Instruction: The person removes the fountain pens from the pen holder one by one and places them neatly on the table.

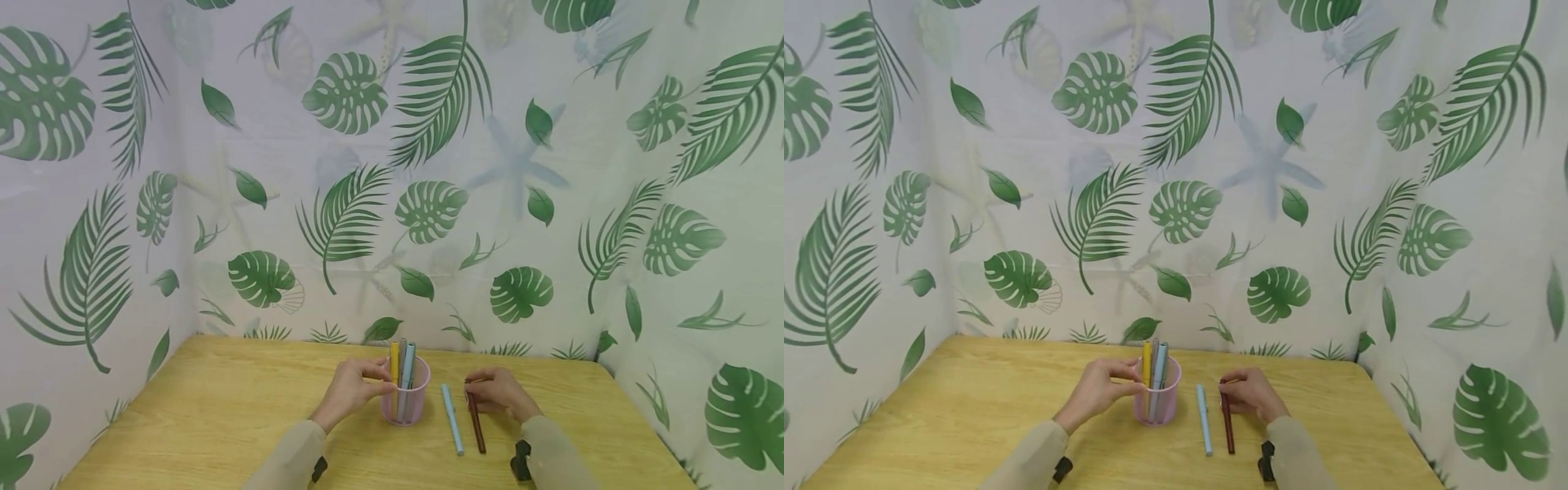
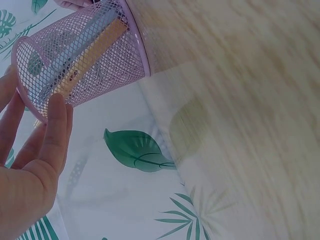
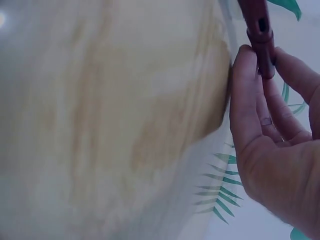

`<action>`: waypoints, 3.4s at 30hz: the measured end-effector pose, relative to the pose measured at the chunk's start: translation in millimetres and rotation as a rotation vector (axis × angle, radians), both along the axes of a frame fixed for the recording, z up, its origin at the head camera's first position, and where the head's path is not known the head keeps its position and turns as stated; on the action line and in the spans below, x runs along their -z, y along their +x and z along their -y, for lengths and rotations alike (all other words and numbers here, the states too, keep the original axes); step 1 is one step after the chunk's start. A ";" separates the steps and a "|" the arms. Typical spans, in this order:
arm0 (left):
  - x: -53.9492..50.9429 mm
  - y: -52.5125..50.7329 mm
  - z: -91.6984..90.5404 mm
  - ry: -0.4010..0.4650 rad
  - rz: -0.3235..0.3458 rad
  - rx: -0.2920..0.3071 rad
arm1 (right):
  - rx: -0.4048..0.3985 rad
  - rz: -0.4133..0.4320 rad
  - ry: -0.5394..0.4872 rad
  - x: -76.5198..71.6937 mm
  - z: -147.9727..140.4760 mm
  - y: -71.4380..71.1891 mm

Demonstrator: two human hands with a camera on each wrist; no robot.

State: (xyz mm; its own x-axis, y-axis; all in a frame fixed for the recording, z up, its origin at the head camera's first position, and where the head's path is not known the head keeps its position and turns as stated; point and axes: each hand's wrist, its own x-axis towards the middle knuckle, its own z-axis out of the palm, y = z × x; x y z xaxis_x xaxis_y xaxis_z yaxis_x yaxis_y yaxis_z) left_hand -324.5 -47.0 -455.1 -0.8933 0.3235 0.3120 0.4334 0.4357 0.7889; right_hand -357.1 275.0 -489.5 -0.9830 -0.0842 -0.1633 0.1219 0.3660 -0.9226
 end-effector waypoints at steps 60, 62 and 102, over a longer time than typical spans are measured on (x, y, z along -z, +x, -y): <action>-0.5 -0.4 1.5 0.006 -0.003 -0.003 | 0.061 -0.070 -0.041 -12.8 6.4 -2.0; -0.3 -0.2 1.1 0.004 -0.005 -0.004 | 0.065 -0.079 -0.055 -14.1 8.7 -1.9; -0.4 -0.7 0.4 0.001 0.008 0.002 | -0.026 -0.281 -0.218 -33.9 76.9 9.7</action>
